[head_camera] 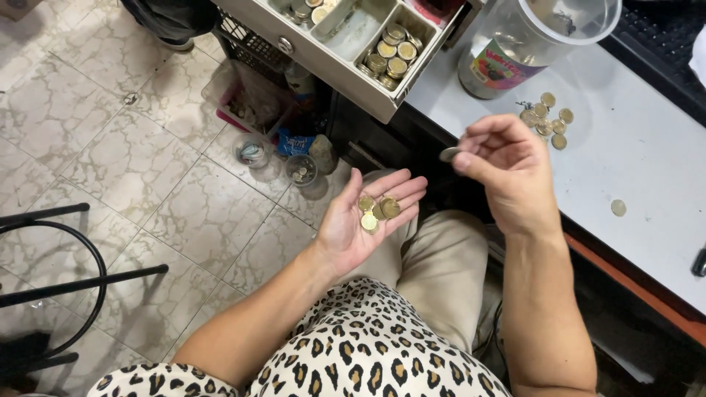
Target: Sorting, counting, and bagging coins at a checkout counter.
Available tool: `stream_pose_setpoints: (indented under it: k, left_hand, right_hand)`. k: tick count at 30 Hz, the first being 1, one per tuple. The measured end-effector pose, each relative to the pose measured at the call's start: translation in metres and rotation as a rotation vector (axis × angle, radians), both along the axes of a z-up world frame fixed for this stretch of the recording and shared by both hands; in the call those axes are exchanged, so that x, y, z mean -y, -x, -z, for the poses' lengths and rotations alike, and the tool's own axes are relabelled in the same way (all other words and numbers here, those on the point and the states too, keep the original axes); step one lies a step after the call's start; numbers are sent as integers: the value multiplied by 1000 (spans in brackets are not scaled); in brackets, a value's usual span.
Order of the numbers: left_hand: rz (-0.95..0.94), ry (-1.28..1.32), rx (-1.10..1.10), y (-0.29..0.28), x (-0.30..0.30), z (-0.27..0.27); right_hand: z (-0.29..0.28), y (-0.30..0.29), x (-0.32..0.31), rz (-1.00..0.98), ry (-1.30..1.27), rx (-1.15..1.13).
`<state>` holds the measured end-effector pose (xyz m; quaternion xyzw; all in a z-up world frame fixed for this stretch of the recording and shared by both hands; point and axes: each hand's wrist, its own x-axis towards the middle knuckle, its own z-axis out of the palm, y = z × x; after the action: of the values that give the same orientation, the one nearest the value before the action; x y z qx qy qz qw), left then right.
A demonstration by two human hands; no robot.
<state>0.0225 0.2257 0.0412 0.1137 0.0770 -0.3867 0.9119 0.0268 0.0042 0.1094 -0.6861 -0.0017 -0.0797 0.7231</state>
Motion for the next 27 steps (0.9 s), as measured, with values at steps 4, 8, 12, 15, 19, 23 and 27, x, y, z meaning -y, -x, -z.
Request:
stream_pose_setpoints:
  k: [4,8,12,15,19,23,27]
  left_hand:
    - [5,7,24,-6,-3,6]
    - [17,-207,-13,-18,-16,39]
    - [-145,-431,-41,-57,-52,31]
    - [-388,-749,319,-96,-72,-35]
    - [-484,-1012,806,-179,-92,-82]
    - [-515,-1657,1268,-241,-93,-126]
    - [-230,-1864,1150,-261,-68,-135]
  right_hand:
    - [3,1,4,51,-26,-4]
    - [3,2,2,78,-22,-2]
    - [-7,-5,1,91,-6,-23]
    - [-16,-18,-6,98,51,-2]
    - [-40,-40,-18,63,120,49]
    - [-61,-59,-29,-17,143,36]
    - [-68,-81,-31,-74,181,37]
